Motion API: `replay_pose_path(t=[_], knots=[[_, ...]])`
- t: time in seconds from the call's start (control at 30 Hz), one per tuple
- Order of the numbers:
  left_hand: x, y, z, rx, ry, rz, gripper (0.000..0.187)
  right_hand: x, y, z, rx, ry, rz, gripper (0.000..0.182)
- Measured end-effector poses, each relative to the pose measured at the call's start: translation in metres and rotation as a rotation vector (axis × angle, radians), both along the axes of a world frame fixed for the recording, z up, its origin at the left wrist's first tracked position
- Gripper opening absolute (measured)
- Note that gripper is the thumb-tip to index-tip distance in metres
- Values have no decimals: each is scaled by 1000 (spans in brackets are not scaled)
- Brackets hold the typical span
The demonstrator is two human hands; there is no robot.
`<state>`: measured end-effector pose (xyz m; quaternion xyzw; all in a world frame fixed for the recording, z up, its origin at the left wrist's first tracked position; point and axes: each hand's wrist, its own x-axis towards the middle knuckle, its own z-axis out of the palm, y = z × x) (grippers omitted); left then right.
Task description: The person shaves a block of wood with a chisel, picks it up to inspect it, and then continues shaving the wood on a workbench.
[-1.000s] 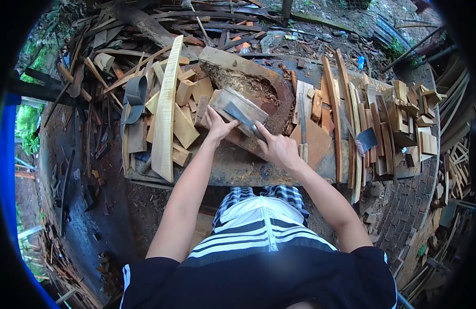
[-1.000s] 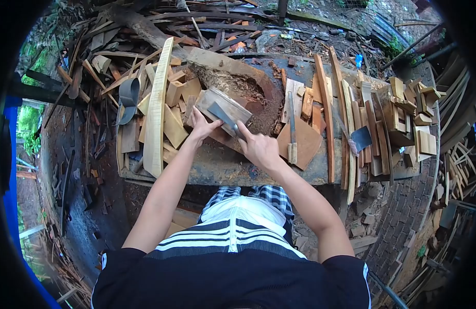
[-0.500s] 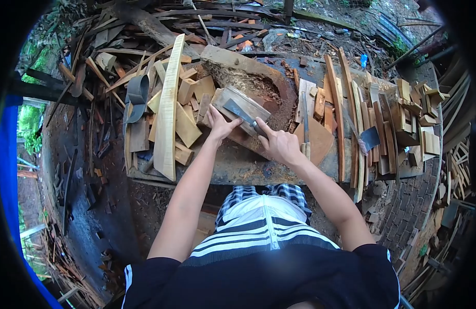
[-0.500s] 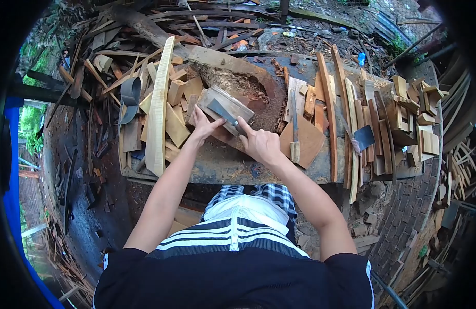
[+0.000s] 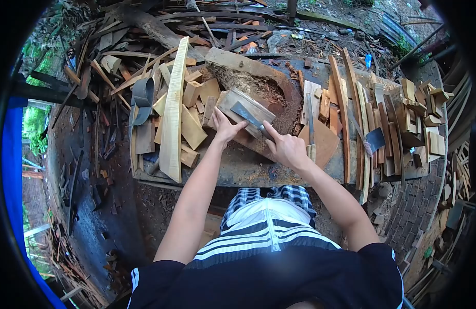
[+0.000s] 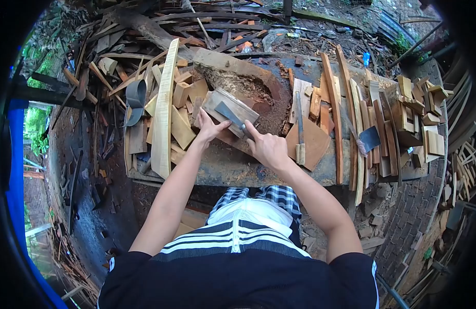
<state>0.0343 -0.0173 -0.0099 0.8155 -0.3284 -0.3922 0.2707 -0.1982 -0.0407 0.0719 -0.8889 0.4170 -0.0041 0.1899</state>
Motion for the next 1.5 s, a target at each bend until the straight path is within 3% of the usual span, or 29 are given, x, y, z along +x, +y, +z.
replay_pose_path(t=[0.53,1.1,1.27,1.43,1.5], knots=[[-4,3,1,-28,-2,-5,146,37,-12,-8,-77,-40,-12,55],[-5,2,1,-31,8,6,141,-11,11,4,-8,7,-64,58],[-3,1,-1,5,-20,-14,141,28,-3,-17,-48,-47,-79,57],[-16,4,-6,-84,2,44,127,-7,7,4,32,3,-90,56],[-43,7,7,-19,-143,116,107,-37,11,11,43,28,-82,56]])
